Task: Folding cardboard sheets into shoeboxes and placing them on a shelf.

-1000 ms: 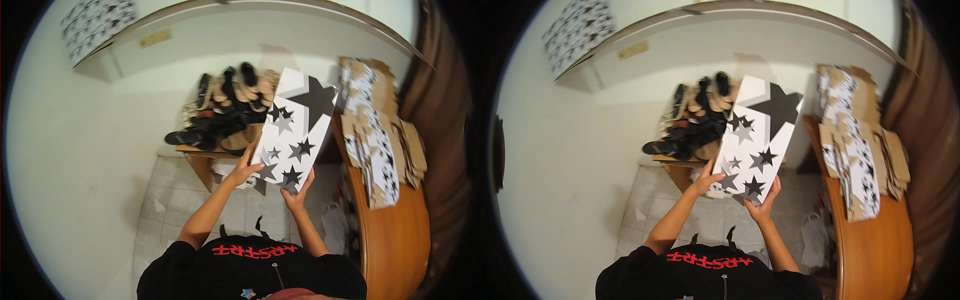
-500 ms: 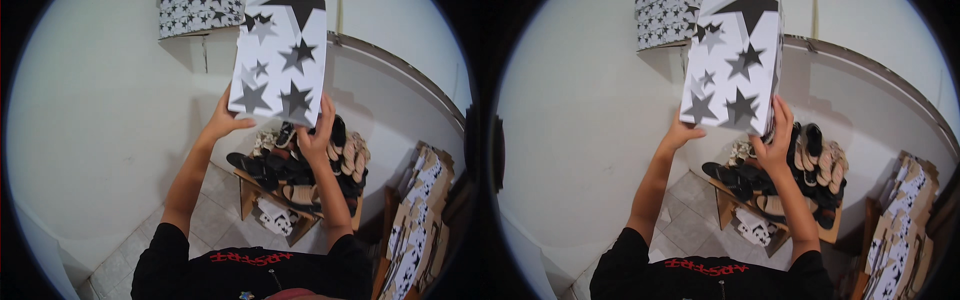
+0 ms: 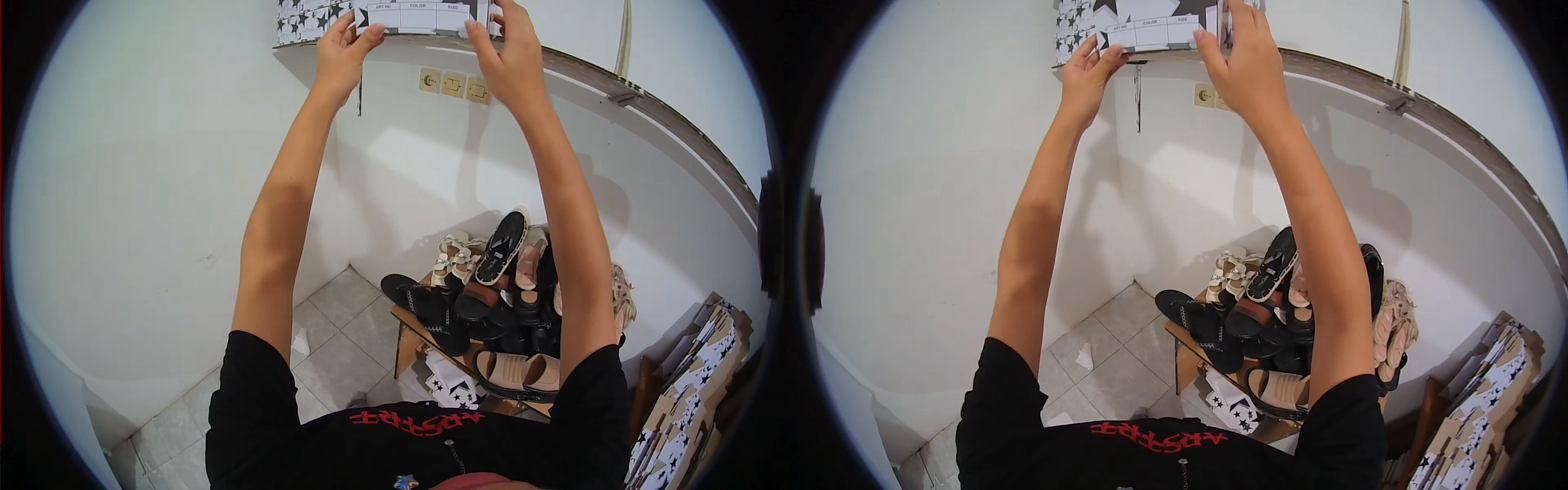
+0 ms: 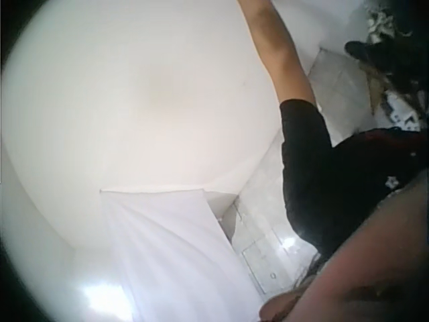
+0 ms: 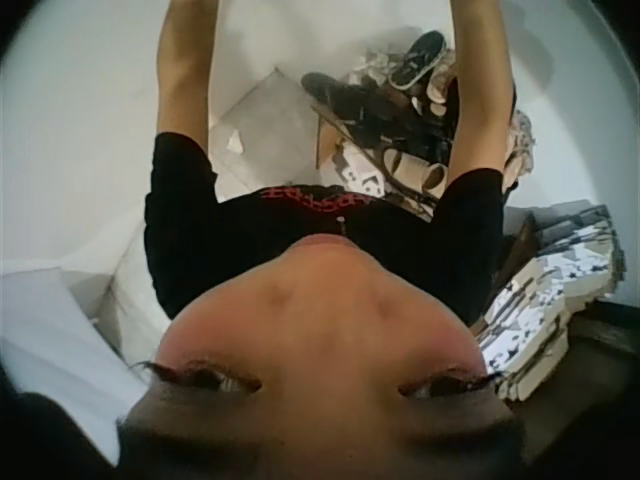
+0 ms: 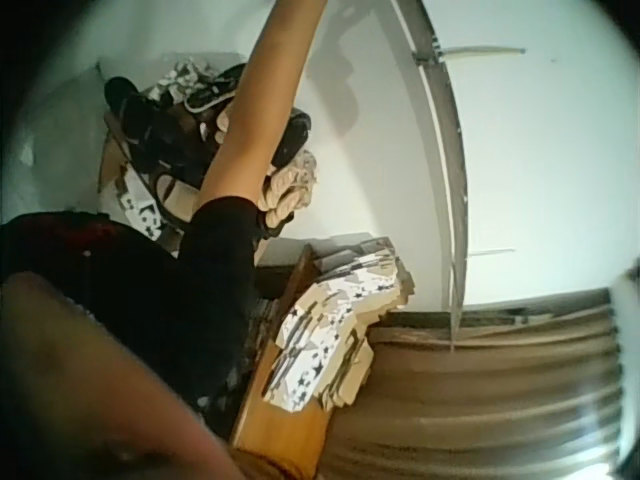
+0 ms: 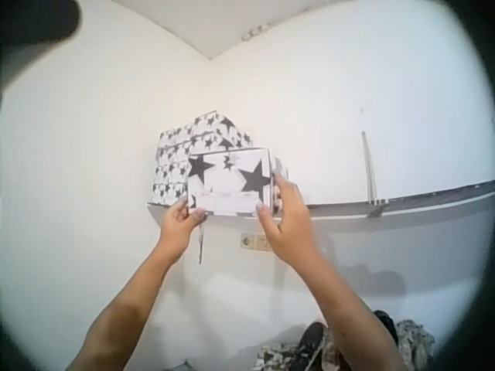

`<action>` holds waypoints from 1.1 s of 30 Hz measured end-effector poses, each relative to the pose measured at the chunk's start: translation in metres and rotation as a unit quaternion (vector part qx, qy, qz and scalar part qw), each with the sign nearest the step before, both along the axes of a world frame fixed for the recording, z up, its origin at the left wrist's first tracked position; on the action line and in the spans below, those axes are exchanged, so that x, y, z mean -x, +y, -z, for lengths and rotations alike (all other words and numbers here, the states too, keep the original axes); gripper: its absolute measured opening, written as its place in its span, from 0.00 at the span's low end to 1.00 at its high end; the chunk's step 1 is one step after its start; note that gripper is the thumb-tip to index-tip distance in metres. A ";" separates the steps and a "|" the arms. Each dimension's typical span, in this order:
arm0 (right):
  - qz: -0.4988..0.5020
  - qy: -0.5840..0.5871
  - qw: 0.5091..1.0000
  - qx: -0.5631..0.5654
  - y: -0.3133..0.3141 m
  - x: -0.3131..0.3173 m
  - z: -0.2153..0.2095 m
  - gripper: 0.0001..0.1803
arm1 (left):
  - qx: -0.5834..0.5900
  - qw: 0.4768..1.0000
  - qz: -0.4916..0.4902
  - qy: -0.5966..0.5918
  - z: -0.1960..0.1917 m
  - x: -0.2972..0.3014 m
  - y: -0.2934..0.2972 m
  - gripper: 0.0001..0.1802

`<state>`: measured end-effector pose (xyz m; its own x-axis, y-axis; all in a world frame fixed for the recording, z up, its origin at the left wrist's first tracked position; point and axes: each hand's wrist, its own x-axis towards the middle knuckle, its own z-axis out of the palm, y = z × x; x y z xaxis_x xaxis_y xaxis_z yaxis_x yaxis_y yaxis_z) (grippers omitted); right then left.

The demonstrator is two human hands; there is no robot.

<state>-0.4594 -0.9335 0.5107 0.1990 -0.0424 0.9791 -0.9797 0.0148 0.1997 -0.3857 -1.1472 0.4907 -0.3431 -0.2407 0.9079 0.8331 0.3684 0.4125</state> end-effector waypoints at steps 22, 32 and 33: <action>0.418 -0.185 0.887 -0.067 -0.159 0.122 -0.036 0.26 | 0.013 0.972 -0.230 0.053 -0.025 0.176 -0.164 0.24; 0.468 -0.289 0.822 -0.148 -0.189 0.122 -0.051 0.27 | 0.011 0.926 -0.377 -0.032 -0.030 0.197 -0.182 0.22; 0.472 -0.303 0.813 -0.159 -0.192 0.121 -0.051 0.28 | 0.013 0.926 -0.376 -0.032 -0.030 0.199 -0.184 0.22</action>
<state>-0.5799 -1.1251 0.5621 -0.5825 -0.1662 0.7957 -0.4827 0.8583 -0.1740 -0.5844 -1.3317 0.5207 -0.1415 -0.4122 0.9000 0.3117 0.8444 0.4357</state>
